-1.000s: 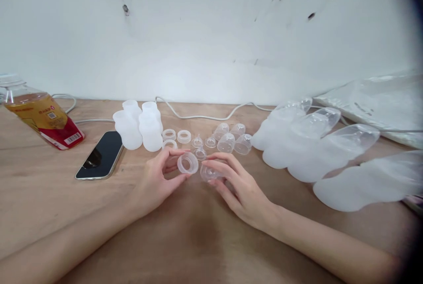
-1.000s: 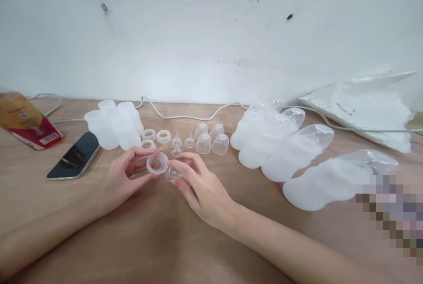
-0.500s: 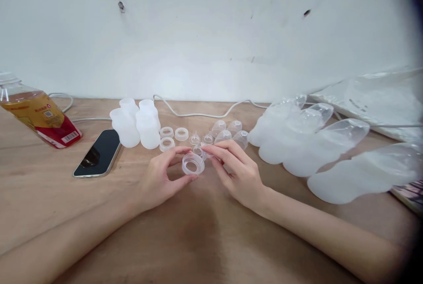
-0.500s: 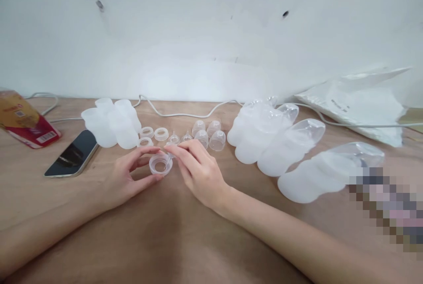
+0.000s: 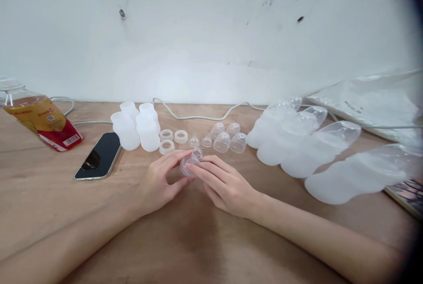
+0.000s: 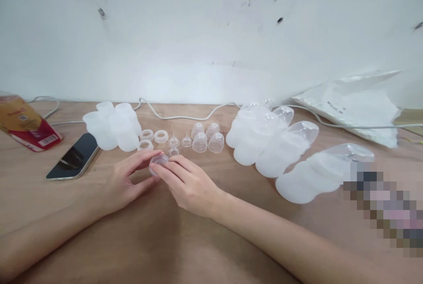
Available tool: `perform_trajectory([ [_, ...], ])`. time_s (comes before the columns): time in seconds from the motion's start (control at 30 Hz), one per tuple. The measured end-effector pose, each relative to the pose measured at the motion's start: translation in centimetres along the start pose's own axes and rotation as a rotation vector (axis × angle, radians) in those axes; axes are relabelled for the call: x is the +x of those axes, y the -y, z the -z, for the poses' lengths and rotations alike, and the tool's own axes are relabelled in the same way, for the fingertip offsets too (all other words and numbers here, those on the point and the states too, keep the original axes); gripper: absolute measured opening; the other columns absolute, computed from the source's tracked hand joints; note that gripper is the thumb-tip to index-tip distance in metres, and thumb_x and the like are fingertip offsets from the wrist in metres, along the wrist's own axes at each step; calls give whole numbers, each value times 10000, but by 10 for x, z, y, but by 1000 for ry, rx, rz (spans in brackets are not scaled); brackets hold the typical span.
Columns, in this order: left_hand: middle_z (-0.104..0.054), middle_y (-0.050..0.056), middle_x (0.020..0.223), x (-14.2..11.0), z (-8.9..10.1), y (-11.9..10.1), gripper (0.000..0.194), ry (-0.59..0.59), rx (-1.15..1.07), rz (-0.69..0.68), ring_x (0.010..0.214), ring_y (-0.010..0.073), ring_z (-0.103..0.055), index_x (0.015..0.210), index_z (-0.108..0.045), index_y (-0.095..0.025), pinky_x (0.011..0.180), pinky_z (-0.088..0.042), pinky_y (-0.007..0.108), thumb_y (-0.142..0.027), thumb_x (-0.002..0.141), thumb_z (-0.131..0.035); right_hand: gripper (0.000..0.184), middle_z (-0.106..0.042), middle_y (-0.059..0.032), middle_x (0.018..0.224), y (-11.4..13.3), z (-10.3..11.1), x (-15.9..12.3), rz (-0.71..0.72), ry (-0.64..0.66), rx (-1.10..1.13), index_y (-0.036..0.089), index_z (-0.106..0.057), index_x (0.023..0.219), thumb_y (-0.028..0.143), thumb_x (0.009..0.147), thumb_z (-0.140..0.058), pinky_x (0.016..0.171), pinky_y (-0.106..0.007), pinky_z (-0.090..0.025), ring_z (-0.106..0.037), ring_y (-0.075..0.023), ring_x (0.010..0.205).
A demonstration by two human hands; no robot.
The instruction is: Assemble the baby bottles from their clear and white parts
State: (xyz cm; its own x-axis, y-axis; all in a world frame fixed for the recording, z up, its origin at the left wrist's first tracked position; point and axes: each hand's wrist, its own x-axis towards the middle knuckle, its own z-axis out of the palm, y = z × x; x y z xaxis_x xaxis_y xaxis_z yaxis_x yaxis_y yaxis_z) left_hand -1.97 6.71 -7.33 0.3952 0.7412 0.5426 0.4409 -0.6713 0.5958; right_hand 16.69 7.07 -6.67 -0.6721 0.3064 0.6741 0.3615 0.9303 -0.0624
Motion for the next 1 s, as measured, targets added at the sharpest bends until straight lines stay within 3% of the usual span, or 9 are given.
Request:
perform_trajectory([
  [0.27, -574, 80, 1113, 0, 0, -1, 370, -63, -70, 21, 1000, 192, -569, 1120, -493, -172, 864, -487, 320, -183, 762, -586, 298, -375, -142, 1195, 6, -2, -3, -276, -43, 192, 164, -464, 1088, 91, 800, -433, 884, -409, -420, -395, -221, 1121],
  [0.37, -583, 85, 1105, 0, 1, -3, 349, -65, 10, -82, 1040, 186, -544, 1099, -502, -171, 908, -449, 323, -157, 763, -592, 269, -441, -120, 1112, 5, -5, 0, -571, -82, 534, 179, -391, 1118, 206, 851, -417, 793, -351, -485, -524, -167, 964],
  [0.47, -575, 91, 1123, 0, 2, -5, 322, -23, 61, -186, 1086, 182, -513, 1090, -501, -171, 950, -405, 333, -110, 779, -558, 270, -544, -60, 853, 3, -9, 6, -822, 63, 980, 159, -417, 1075, 338, 888, -340, 534, -258, -515, -596, -117, 648],
  [0.53, -564, 90, 1136, 0, 1, -5, 325, 1, 60, -207, 1113, 189, -490, 1093, -491, -177, 963, -387, 347, -111, 781, -551, 296, -540, -25, 727, 3, -9, 10, -887, 127, 1092, 139, -481, 1001, 376, 876, -354, 423, -208, -475, -587, -109, 559],
  [0.67, -559, 80, 1099, 2, 0, -6, 375, 2, 90, -55, 1043, 200, -515, 1094, -464, -185, 907, -411, 347, -241, 750, -604, 274, -560, -17, 704, 6, -6, 11, -945, 103, 925, 150, -553, 973, 355, 841, -427, 351, -156, -423, -581, -96, 518],
  [0.77, -599, 15, 799, 3, -1, -6, 118, 38, 86, 135, 726, 134, -575, 893, -522, -180, 666, -464, 247, -254, 802, -514, 233, -567, -2, 631, 10, -5, 10, -920, 154, 780, 151, -595, 865, 305, 839, -423, 350, -153, -399, -554, -78, 432],
  [0.83, -563, -26, 638, 4, -2, -6, 87, 109, 78, 203, 576, 102, -536, 753, -525, -181, 543, -425, 205, -232, 808, -481, 232, -522, 22, 529, 12, -5, 9, -886, 199, 704, 146, -597, 746, 275, 832, -424, 349, -155, -376, -525, -71, 377],
  [0.9, -540, -43, 579, 4, -3, -6, 97, 159, 62, 241, 525, 92, -508, 714, -515, -185, 489, -390, 189, -224, 796, -481, 249, -465, 40, 462, 12, -5, 9, -863, 212, 662, 144, -580, 670, 262, 827, -427, 347, -157, -357, -504, -67, 349],
  [1.0, -549, -42, 605, 3, -6, -7, 101, 168, -34, 325, 531, 97, -511, 766, -481, -192, 471, -386, 186, -271, 822, -451, 223, -533, 15, 570, 13, -5, 8, -862, 150, 657, 149, -584, 749, 279, 834, -424, 358, -159, -380, -546, -77, 417],
])
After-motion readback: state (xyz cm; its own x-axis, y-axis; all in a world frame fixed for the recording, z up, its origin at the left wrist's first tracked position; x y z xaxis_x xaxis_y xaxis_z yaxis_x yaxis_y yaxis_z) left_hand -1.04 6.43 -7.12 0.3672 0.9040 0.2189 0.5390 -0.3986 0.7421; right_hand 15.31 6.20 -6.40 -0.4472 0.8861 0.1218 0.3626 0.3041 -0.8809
